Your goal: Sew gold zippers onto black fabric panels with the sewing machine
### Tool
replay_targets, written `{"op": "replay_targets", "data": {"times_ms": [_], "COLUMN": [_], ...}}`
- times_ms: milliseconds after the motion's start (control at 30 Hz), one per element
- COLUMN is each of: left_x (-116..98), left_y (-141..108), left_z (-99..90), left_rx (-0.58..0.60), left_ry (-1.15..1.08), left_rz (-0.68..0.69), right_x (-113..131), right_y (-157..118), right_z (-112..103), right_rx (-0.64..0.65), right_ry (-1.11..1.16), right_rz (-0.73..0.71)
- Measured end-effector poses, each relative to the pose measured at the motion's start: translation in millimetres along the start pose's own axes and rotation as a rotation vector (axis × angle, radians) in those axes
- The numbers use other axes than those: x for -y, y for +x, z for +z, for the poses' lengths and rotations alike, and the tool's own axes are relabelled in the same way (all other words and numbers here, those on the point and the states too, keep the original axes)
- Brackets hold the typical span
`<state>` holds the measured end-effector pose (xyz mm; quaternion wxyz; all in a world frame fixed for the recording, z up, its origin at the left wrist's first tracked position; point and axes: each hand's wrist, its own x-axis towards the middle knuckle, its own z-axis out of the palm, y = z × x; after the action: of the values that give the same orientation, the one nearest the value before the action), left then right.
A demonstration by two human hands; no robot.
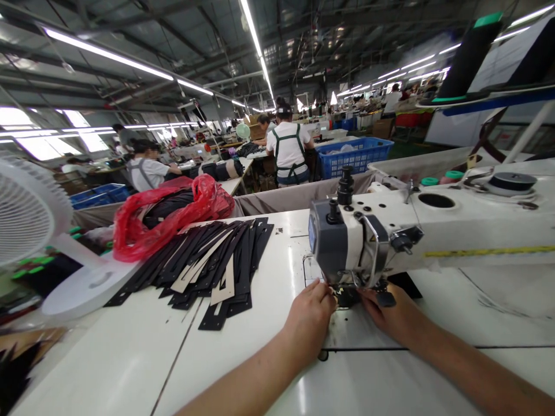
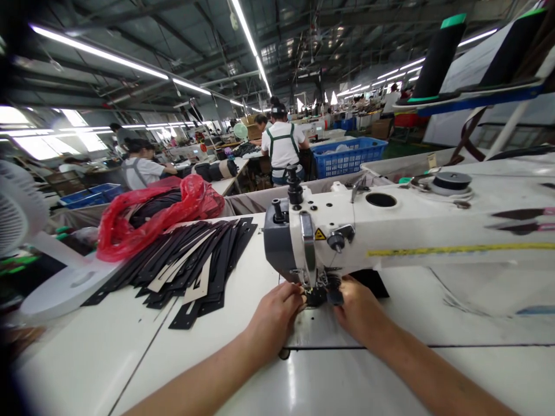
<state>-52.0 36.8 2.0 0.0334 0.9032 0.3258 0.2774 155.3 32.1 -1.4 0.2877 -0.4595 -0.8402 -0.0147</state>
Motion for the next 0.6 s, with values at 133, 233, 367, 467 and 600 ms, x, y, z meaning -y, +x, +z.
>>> {"op": "replay_targets", "data": {"times_ms": [133, 233, 367, 467, 600], "left_x": [-0.3, -2.0, -1.0, 2.7, -8.0], "left_y": [2.0, 3.0, 5.5, 6.3, -4.3], "left_z": [4.5, 7.5, 10.5, 7.4, -11.3], "left_rx": [-0.021, -0.039, -0.055, -0.050, 0.003], "left_ry": [0.032, 0.062, 0.094, 0.107, 0.110], "left_rz": [-0.017, -0.013, -0.011, -0.021, 0.054], "right_x": [-4.6, -4.1, -6.2, -18.2, -19.1], "right_y": [-2.1, -2.5, 0.7, -3.9, -33.3], "right_z": [4.4, 7.6, 3.9, -15.1, -49.9], "right_rx": [0.009, -0.004, -0.017, -0.030, -0.052], "right_ry": [-0.022, -0.056, -0.123, -0.209, -0.362], "right_rz": [0.007, -0.010, -0.056, -0.061, -0.060]}}
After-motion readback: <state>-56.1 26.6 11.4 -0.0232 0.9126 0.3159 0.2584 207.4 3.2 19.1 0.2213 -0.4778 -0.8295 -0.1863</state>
